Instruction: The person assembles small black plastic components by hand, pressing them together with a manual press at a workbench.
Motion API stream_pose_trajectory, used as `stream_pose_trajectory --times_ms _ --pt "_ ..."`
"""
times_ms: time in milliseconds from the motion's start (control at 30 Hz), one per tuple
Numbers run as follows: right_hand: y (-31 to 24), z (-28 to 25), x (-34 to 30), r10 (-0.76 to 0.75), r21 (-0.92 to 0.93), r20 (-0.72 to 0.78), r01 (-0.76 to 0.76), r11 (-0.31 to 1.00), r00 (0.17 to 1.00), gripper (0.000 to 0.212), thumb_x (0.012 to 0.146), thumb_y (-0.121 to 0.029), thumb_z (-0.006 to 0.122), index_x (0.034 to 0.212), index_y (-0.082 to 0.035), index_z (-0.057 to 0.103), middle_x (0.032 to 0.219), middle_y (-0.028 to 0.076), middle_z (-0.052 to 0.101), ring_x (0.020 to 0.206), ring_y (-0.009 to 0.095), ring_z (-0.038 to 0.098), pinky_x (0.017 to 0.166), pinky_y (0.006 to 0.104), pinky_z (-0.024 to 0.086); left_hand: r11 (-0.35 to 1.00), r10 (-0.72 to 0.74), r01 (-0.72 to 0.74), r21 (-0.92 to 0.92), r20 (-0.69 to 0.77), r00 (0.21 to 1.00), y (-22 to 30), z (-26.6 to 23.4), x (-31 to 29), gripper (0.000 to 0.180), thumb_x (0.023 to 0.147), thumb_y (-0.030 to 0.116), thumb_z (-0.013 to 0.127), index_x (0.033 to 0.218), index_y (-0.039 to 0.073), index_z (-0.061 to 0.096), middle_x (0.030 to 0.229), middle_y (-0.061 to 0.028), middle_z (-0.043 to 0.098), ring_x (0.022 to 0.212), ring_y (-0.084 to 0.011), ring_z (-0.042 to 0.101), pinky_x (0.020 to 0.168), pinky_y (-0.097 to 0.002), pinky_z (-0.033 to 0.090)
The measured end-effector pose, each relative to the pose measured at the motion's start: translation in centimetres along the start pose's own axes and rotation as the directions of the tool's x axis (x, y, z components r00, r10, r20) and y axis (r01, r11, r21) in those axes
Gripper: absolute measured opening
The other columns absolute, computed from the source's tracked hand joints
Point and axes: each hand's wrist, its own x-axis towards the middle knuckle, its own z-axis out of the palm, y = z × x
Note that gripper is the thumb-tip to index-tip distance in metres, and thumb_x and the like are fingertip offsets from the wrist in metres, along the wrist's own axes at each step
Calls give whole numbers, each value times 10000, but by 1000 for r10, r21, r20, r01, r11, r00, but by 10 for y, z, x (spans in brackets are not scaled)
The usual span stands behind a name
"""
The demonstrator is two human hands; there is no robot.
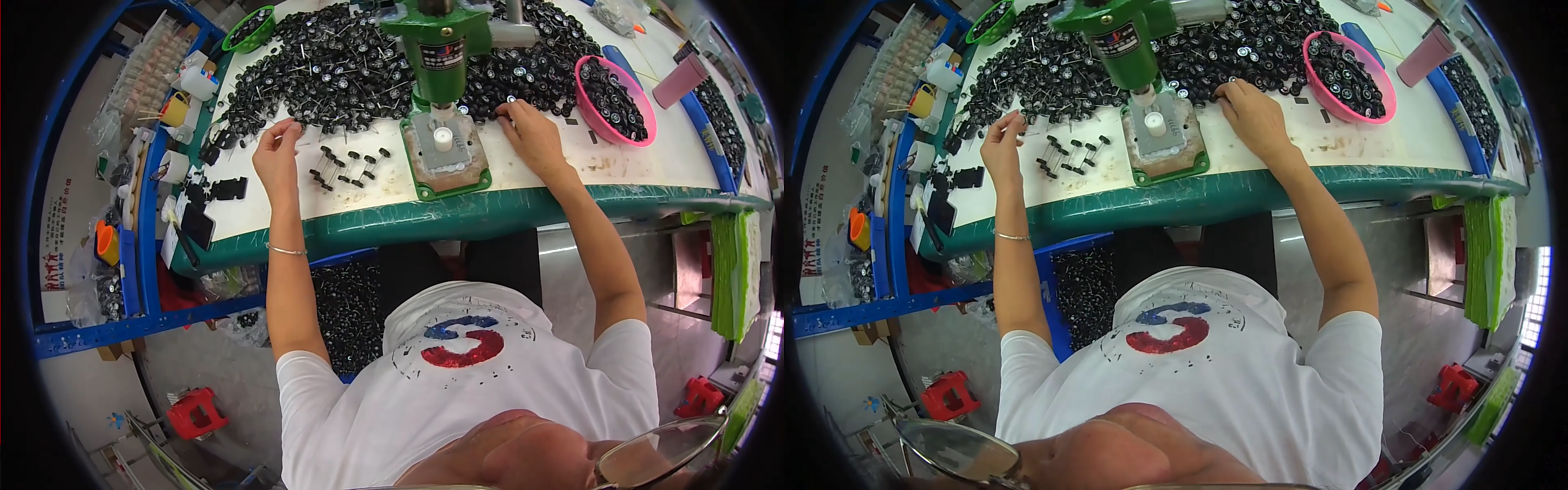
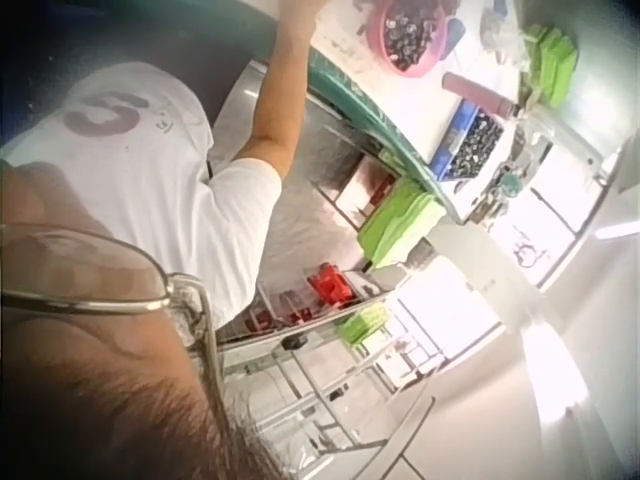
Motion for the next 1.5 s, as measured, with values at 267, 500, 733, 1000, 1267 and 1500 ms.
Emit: stream_pose_trajectory --times_ms 267,500,733,1000,1267,1500 --pt "-2 4 3 -30 -3 -31 30 1000 999 127 901 -100 596 1023 -75 622 958 71 632 846 280 637 697 394 510 735 -139 421 -531 491 860 42 44 -43 217 871 6 688 1083 -38 676 1024 -143 717 915 -191 699 859 -293 549" --pt "-43 -18 17 57 355 13 -58 933 998 183 937 -80 554 1096 -37 633 1008 113 611 881 302 636 749 372 513 705 -240 522 -481 531 813 49 76 -67 174 847 51 734 1010 -3 710 928 -75 730 806 -130 690 738 -247 532" --pt "-87 -7 12 -140 306 19 128 944 990 118 924 -118 590 1025 -76 633 1056 97 609 902 319 632 772 411 520 755 -212 487 -439 539 815 62 95 -79 178 849 123 748 989 15 729 854 -21 712 732 -76 601 689 -228 475" --pt "-86 -7 16 -199 251 -8 194 948 980 194 876 -154 662 1054 -84 628 1004 79 635 951 272 622 799 396 495 784 -194 433 -444 488 851 62 101 -81 198 841 103 751 1012 6 731 885 -30 714 770 -77 606 708 -219 459" --pt "-64 -22 21 79 636 36 -84 767 996 358 887 -117 675 1217 -10 588 1102 56 641 982 138 605 894 303 474 817 -51 331 -472 512 857 73 110 -86 157 829 31 744 985 9 737 881 -6 696 831 -73 618 780 -226 471" --pt "-35 -81 80 355 701 -69 -208 682 932 361 997 -278 546 1234 -18 621 1013 51 708 909 103 630 841 249 479 715 -27 375 -590 512 858 78 124 -87 139 833 17 730 971 5 732 877 -13 703 791 -61 609 746 -216 466"
